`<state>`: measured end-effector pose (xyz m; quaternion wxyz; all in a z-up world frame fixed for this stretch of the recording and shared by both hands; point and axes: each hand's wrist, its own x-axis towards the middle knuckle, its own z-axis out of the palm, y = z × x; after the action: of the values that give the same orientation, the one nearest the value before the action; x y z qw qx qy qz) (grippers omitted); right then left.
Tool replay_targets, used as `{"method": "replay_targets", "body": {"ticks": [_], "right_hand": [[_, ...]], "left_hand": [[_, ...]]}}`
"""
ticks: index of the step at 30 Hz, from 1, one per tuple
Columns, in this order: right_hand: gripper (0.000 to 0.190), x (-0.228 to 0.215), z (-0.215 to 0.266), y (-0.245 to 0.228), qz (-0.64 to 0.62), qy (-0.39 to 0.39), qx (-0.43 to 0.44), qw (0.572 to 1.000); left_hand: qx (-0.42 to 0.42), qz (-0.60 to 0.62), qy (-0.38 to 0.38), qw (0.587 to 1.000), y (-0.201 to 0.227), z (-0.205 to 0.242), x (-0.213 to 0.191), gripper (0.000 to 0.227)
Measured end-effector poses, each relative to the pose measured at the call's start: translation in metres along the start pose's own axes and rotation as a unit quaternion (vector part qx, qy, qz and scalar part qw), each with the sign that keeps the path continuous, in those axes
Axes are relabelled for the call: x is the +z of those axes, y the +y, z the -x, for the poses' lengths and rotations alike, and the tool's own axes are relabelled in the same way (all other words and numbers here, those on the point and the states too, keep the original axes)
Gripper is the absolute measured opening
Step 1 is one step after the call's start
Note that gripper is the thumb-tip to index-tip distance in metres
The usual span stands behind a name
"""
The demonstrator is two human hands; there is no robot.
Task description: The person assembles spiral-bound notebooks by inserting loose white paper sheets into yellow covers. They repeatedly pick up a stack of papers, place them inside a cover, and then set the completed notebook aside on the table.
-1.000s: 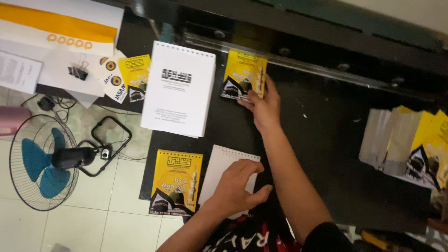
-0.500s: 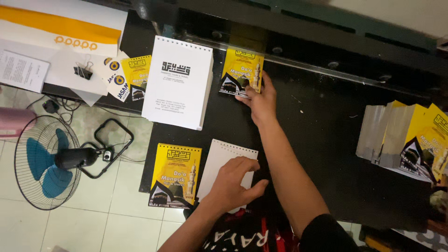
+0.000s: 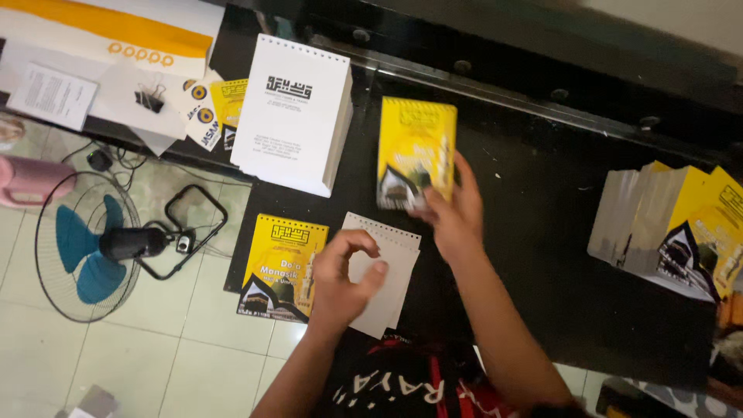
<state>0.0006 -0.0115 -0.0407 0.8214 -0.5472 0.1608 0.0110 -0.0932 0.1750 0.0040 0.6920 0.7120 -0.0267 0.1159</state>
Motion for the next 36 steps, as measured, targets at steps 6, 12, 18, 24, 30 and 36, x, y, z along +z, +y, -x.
{"method": "replay_targets", "body": {"ticks": [6, 12, 18, 24, 30, 36], "right_hand": [[0.088, -0.030, 0.095, -0.047, 0.076, -0.086, -0.008, 0.993], [0.086, -0.041, 0.111, -0.025, 0.129, -0.173, -0.054, 0.975], [0.090, -0.027, 0.131, -0.023, 0.067, -0.296, 0.045, 0.952], [0.076, -0.063, 0.118, -0.008, 0.089, -0.308, 0.081, 0.944], [0.048, -0.091, 0.107, -0.020, 0.182, -0.244, 0.070, 0.950], [0.049, -0.129, 0.100, -0.035, 0.200, -0.163, 0.064, 0.964]], "left_hand": [[-0.072, 0.249, -0.002, 0.966, -0.003, -0.003, 0.026, 0.042], [-0.099, 0.213, 0.029, 0.972, 0.044, 0.007, 0.030, 0.027], [-0.121, 0.132, 0.064, 0.982, 0.042, 0.038, -0.013, 0.032], [-0.136, 0.051, 0.062, 0.987, 0.061, 0.056, -0.075, 0.029], [-0.274, -0.088, -0.040, 0.957, 0.050, 0.042, -0.134, 0.015], [-0.325, -0.458, -0.011, 0.827, 0.036, 0.038, -0.118, 0.104]]}}
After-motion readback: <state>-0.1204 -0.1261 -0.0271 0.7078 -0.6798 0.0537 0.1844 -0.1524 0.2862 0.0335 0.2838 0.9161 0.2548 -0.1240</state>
